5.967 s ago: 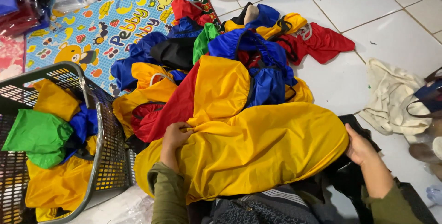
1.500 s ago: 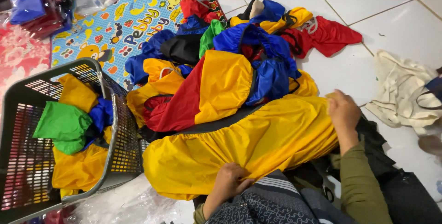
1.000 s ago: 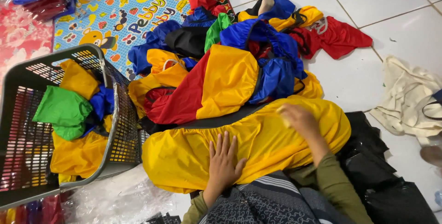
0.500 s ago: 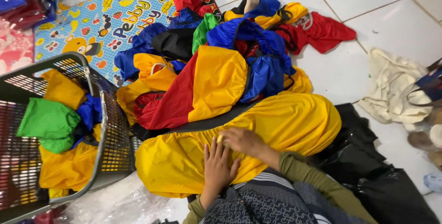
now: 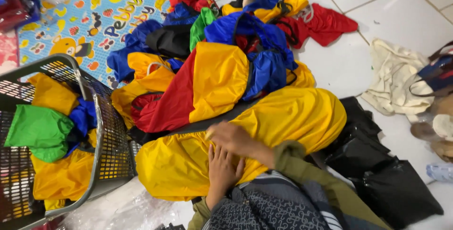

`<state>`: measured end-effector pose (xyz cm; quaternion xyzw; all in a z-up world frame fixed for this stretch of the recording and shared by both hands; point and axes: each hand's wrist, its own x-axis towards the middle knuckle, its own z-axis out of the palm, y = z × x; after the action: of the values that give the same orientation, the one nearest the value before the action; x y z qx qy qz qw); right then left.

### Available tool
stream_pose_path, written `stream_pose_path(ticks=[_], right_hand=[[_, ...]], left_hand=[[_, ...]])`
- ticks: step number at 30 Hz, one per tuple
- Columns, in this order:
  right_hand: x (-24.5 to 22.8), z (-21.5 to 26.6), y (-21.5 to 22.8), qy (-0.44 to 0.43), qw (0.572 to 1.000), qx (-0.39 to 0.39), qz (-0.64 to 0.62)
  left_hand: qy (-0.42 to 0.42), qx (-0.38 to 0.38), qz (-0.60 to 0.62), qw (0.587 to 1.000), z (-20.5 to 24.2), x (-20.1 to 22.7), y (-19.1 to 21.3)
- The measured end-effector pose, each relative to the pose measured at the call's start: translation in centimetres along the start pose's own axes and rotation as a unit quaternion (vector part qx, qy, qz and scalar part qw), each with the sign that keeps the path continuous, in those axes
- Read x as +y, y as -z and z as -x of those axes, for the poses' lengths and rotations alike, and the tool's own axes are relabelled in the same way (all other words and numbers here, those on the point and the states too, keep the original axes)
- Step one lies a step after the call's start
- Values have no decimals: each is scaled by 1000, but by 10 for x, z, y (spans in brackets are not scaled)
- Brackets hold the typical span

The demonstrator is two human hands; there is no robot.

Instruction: The person cleans a series of yellow fabric covers by wiping them with a sponge and then placing them into clear plastic bags.

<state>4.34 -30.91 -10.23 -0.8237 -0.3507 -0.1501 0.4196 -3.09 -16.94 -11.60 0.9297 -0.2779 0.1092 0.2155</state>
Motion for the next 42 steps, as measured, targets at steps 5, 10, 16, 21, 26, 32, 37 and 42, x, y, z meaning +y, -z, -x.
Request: stream_pose_path(ticks=[5, 10, 16, 21, 26, 32, 37, 42], right_hand=[[83, -4, -58, -12, 979, -86, 184], [107, -16, -17, -270, 920, -55, 277], [-9, 27, 32, -163, 981, -105, 26], [142, 141, 86, -282, 831, 8, 480], [123, 154, 178, -427, 727, 107, 526], [-13, 107, 74, -236, 952, 60, 188], [1, 130, 102, -199, 942, 48, 264], [99, 232, 203, -415, 689, 119, 582]], left_hand=[[13, -39, -2, 999, 11, -8, -10], [-6, -1, 10, 1000, 15, -6, -4], [-6, 12, 11, 1000, 12, -4, -7], [9, 28, 14, 999, 12, -3, -9], [22, 14, 11, 1000, 9, 0, 0], [46, 19, 3, 999, -2, -8, -7], [44, 57, -59, 996, -8, -83, -23], [99, 74, -120, 985, -21, -78, -17]])
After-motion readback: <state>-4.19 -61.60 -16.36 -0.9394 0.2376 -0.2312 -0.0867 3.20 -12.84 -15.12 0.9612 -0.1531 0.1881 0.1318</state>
